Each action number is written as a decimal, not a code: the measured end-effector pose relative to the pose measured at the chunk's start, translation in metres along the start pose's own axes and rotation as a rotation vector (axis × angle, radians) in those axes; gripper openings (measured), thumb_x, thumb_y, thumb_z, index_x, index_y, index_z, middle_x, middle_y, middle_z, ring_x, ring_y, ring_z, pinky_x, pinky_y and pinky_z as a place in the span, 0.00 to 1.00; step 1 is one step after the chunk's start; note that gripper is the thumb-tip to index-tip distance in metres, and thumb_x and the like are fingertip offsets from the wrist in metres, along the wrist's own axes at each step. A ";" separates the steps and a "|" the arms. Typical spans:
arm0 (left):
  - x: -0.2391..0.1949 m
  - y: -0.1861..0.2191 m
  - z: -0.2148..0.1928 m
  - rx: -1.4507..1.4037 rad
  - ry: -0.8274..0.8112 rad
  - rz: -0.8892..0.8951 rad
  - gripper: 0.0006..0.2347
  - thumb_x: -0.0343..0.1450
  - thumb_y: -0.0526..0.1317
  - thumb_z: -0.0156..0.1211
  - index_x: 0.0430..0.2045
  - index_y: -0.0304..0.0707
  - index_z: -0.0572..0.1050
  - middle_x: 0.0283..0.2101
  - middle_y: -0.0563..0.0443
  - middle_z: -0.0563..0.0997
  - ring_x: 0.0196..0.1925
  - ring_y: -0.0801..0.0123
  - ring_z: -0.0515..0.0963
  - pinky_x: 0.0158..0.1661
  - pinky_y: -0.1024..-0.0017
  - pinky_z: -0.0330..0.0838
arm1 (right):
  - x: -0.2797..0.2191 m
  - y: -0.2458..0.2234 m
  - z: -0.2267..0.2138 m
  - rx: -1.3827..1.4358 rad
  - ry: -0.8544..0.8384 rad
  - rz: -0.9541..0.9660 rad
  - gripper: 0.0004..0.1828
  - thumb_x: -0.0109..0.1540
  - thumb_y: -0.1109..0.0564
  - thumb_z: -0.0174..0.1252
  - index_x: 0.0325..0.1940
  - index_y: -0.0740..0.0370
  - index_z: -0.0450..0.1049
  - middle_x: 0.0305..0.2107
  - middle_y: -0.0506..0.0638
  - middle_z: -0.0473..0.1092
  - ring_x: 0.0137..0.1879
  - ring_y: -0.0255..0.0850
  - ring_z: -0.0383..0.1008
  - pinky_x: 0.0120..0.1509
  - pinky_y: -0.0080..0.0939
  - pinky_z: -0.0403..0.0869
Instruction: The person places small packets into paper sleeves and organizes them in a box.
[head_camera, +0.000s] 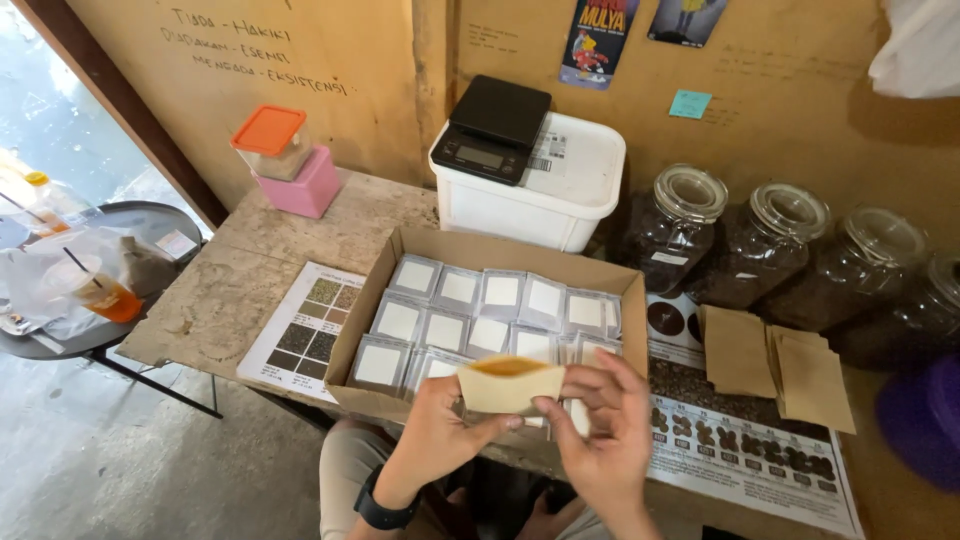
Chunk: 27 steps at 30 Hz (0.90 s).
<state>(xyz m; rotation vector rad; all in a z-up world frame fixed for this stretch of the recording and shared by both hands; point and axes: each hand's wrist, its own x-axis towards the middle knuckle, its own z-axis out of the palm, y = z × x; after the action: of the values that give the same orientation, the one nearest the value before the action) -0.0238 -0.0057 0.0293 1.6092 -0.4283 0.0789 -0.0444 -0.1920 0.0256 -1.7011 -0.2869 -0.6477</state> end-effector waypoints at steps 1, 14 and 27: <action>-0.001 0.000 0.000 0.001 0.004 0.005 0.12 0.63 0.36 0.74 0.39 0.37 0.84 0.45 0.52 0.89 0.46 0.72 0.87 0.47 0.74 0.81 | -0.004 0.007 0.003 0.002 -0.002 -0.006 0.42 0.52 0.69 0.71 0.67 0.67 0.60 0.41 0.55 0.78 0.45 0.41 0.82 0.43 0.29 0.84; -0.001 -0.013 -0.017 -0.012 -0.121 -0.029 0.13 0.73 0.47 0.62 0.26 0.35 0.81 0.22 0.58 0.77 0.23 0.78 0.70 0.23 0.78 0.63 | -0.014 0.032 0.014 0.090 -0.215 0.334 0.10 0.65 0.52 0.59 0.38 0.60 0.69 0.30 0.47 0.68 0.36 0.36 0.67 0.38 0.36 0.69; 0.011 -0.021 -0.002 -0.073 -0.053 -0.006 0.14 0.72 0.44 0.65 0.17 0.36 0.80 0.17 0.62 0.74 0.20 0.82 0.65 0.20 0.78 0.57 | -0.018 0.045 0.010 0.029 -0.105 0.310 0.24 0.68 0.50 0.58 0.19 0.55 0.61 0.17 0.38 0.54 0.24 0.30 0.52 0.26 0.36 0.53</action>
<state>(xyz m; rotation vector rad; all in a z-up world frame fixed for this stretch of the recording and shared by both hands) -0.0070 -0.0054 0.0133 1.5438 -0.4624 0.0152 -0.0333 -0.1902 -0.0221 -1.7085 -0.1013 -0.3250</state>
